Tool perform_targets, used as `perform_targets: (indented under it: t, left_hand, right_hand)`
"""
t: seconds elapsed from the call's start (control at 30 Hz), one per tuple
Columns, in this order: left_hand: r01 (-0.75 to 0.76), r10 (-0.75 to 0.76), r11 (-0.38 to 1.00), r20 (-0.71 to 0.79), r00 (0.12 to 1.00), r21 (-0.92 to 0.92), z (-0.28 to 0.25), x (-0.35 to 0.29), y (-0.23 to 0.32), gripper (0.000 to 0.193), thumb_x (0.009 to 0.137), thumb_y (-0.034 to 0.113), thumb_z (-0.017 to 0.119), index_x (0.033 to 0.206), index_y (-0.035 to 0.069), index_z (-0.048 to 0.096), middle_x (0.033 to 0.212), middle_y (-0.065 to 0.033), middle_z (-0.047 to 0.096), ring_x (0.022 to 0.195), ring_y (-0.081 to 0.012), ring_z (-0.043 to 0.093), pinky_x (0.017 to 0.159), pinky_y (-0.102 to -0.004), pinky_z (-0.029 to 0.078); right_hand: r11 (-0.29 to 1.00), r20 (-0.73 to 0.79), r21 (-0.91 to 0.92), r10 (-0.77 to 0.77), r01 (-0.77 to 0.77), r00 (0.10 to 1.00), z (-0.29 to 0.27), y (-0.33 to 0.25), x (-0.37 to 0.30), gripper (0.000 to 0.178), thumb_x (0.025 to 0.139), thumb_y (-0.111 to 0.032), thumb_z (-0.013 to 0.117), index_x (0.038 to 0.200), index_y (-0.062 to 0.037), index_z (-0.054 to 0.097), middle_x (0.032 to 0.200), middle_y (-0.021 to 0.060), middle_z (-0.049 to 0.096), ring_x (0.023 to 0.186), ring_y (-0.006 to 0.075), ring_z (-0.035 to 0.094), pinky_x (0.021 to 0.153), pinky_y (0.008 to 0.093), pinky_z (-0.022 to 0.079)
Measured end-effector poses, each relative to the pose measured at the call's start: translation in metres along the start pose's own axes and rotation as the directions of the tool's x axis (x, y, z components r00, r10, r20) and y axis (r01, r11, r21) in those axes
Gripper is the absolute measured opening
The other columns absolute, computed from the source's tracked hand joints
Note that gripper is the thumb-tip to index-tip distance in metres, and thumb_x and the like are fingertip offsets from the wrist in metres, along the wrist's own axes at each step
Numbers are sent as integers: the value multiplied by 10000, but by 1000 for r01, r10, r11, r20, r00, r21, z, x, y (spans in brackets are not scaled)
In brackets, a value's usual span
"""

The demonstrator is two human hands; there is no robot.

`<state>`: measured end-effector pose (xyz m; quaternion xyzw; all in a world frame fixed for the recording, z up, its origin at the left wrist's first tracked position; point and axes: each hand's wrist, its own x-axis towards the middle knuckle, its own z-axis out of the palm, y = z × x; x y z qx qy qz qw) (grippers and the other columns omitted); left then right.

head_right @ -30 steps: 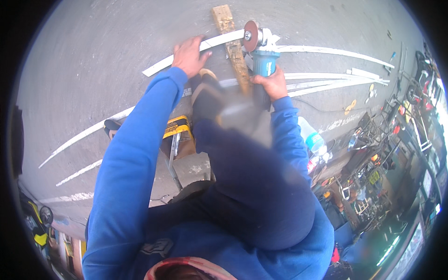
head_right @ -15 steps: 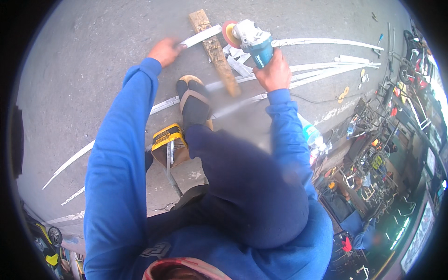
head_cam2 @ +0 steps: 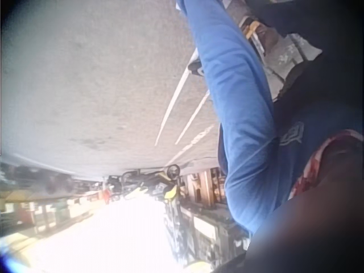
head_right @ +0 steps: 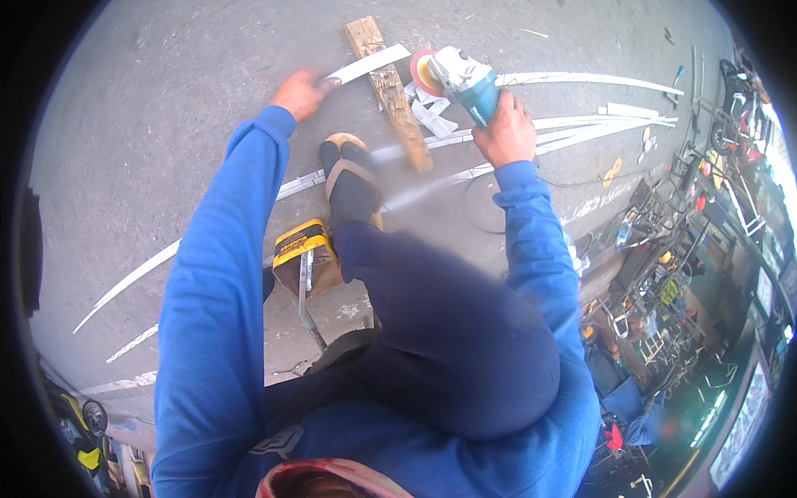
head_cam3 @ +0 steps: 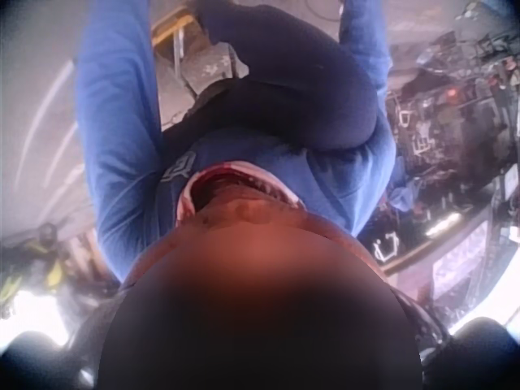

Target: The person uses an angle grinder to cut several white metal rods into shorter pieces. The rods are held in place by a wooden block and the person's foot while the grinder is applied to make the cuts.

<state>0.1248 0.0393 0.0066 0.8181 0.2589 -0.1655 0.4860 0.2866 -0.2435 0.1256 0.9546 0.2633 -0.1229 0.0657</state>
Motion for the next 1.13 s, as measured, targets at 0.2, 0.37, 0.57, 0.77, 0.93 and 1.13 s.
perform_targets:
  t: [0.2, 0.37, 0.57, 0.77, 0.93, 1.13]
  left_hand:
    - [-1, 18, 948, -51, 999, 319, -13, -25, -4, 356, 950, 349, 614, 1163, 66, 653, 1110, -191, 688, 1034, -390, 650, 910, -478, 503]
    - [-180, 212, 903, -41, 976, 389, -21, -34, -2, 232, 942, 234, 605, 1099, 65, 633, 1075, -188, 665, 974, -402, 650, 817, -500, 527]
    - [-304, 401, 850, -156, 903, 430, 1, -13, 4, 269, 862, 104, 646, 1129, 141, 642, 1153, -114, 616, 1047, -341, 636, 900, -465, 499]
    - [-199, 355, 906, -411, 840, 375, 20, -23, -16, 407, 832, 68, 680, 1232, 110, 620, 1242, -144, 605, 1220, -360, 519, 1052, -504, 380]
    - [-289, 417, 886, -347, 840, 364, 18, -14, -14, 427, 846, 31, 625, 1265, 108, 626, 1258, -105, 616, 1208, -317, 547, 1069, -455, 380]
    - [-324, 473, 847, -317, 822, 421, 32, 12, -2, 510, 836, 15, 614, 1334, 116, 574, 1325, -150, 563, 1311, -304, 483, 1216, -436, 259]
  right_hand:
    - [968, 102, 98, 222, -232, 970, 2, 5, -19, 629, 607, -191, 817, 1149, -9, 555, 1020, 223, 687, 952, 404, 683, 838, 458, 550]
    - [812, 185, 482, 274, -330, 944, 11, 10, -26, 595, 579, -199, 832, 1048, 83, 598, 944, 212, 701, 866, 293, 698, 795, 383, 550]
    - [401, 219, 853, 309, -335, 926, 28, 3, -52, 420, 637, -58, 816, 998, 14, 612, 850, 73, 665, 711, 171, 659, 663, 325, 555]
    - [412, 307, 837, 192, -361, 932, 30, 3, -57, 522, 613, -124, 841, 1054, 13, 596, 920, 61, 664, 813, 151, 627, 764, 316, 527]
    - [461, 290, 839, 73, -290, 954, 27, -8, -51, 567, 613, -124, 815, 1109, 31, 586, 936, 75, 678, 822, 150, 632, 782, 315, 533]
    - [565, 333, 778, 1, -275, 943, 31, -6, -48, 604, 617, -125, 797, 1159, 34, 583, 974, 102, 686, 872, 157, 644, 814, 315, 534]
